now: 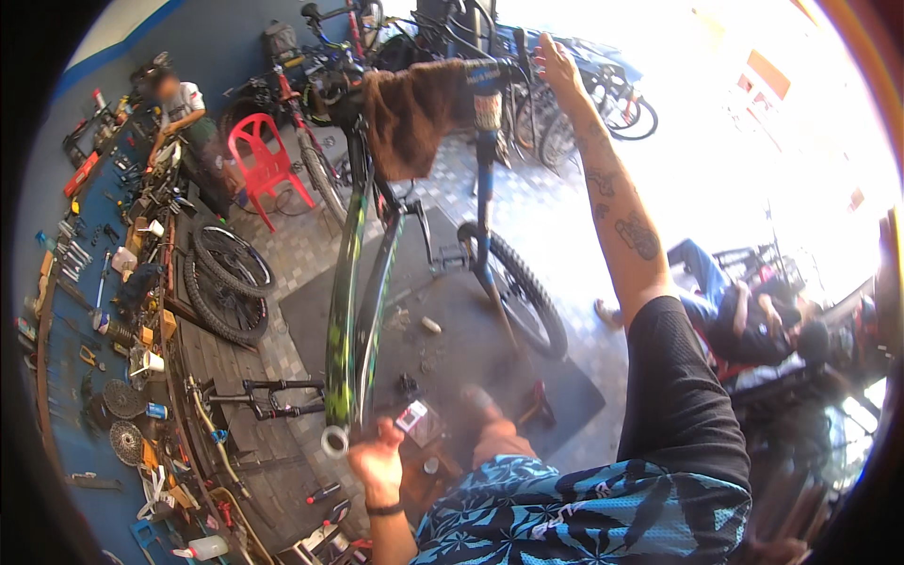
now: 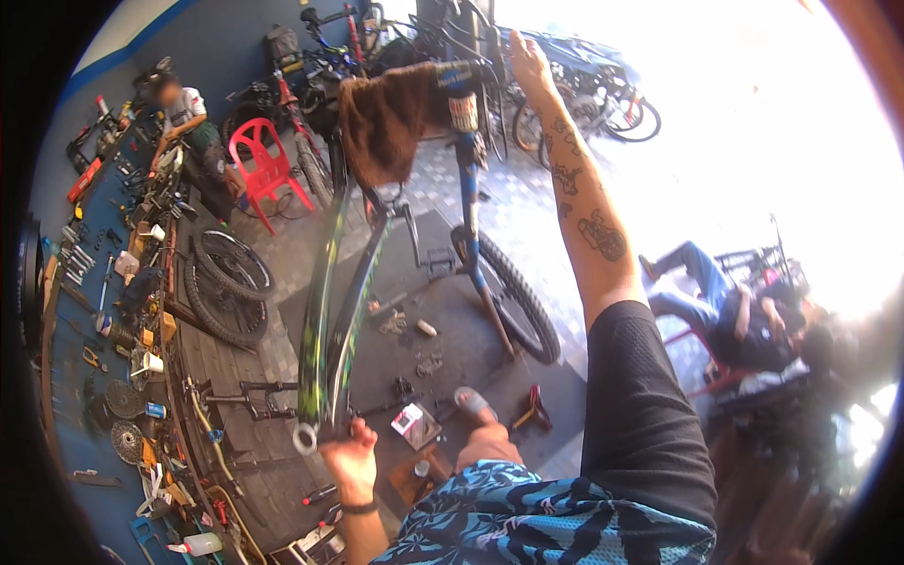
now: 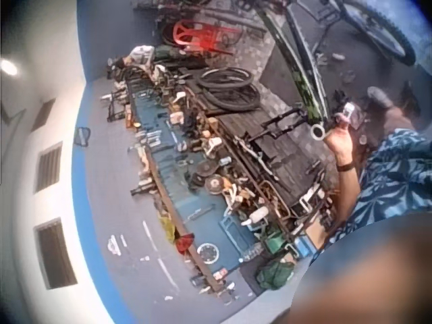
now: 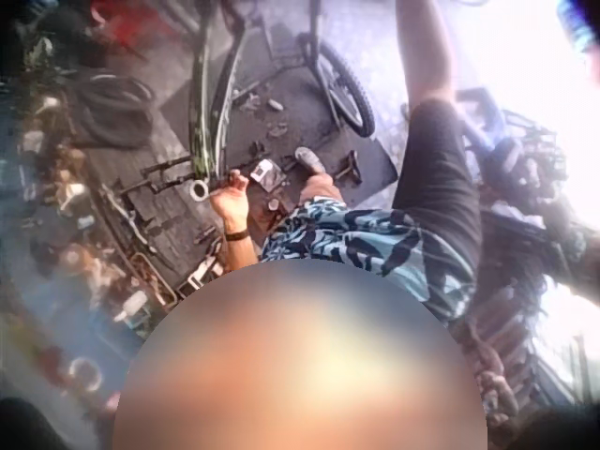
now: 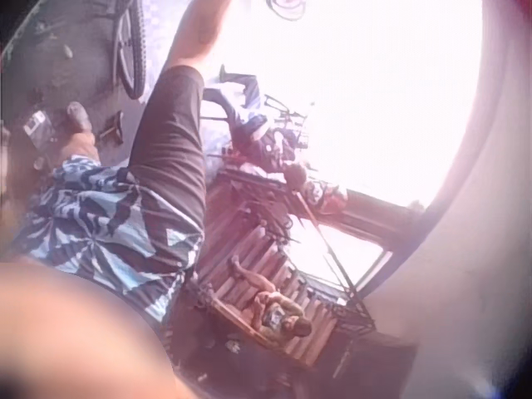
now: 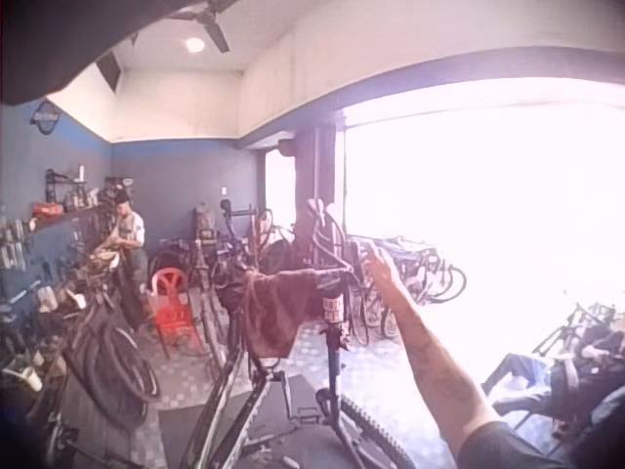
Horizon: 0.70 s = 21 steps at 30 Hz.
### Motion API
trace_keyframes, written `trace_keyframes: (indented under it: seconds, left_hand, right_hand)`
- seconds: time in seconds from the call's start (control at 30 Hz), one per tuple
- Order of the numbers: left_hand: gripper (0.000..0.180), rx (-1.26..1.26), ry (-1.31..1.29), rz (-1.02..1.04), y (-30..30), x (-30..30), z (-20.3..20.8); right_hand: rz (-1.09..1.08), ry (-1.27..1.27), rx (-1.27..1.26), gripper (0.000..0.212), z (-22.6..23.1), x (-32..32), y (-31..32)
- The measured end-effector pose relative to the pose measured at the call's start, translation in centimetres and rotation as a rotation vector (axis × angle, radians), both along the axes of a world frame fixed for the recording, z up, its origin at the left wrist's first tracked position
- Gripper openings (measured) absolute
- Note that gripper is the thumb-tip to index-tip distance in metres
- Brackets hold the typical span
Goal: The person applies grease to a bicycle headset bearing and the inside of the head tube using a small brush. They dip the brush into a grease container, coat the bearing ring, then apply grease to the head tube interior before repeating the process on the bearing.
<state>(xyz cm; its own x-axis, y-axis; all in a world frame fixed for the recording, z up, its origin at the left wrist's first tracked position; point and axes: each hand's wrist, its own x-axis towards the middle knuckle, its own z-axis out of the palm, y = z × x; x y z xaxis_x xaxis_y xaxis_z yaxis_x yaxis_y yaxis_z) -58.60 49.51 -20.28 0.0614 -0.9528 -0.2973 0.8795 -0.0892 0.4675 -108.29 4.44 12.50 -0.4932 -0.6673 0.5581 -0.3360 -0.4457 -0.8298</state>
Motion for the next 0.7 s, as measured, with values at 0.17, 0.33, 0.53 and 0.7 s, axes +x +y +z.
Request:
trace_keyframes:
  seconds: [0.17, 0.33, 0.53, 0.7]
  left_hand:
    - [0.05, 0.257, -0.015, 0.286, 1.0, -0.5, -0.8]
    - [0.046, 0.243, -0.229, 0.402, 1.4, -1.6, 0.2]
    - [0.049, 0.264, -0.261, 0.445, 0.8, -2.4, 2.2]
    - [0.054, 0.214, -0.332, 0.463, 1.3, -2.3, 4.3]
  right_hand:
    - [0.063, -0.024, -0.117, 0.061, -0.6, 2.3, -6.1]
    - [-0.061, -0.019, -0.35, 0.055, -2.7, 4.4, -3.2]
    - [0.122, 0.245, -0.661, 0.03, -7.8, 3.2, 0.0]
    - [0.192, -0.024, -0.543, 0.058, -14.3, 2.2, 0.4]
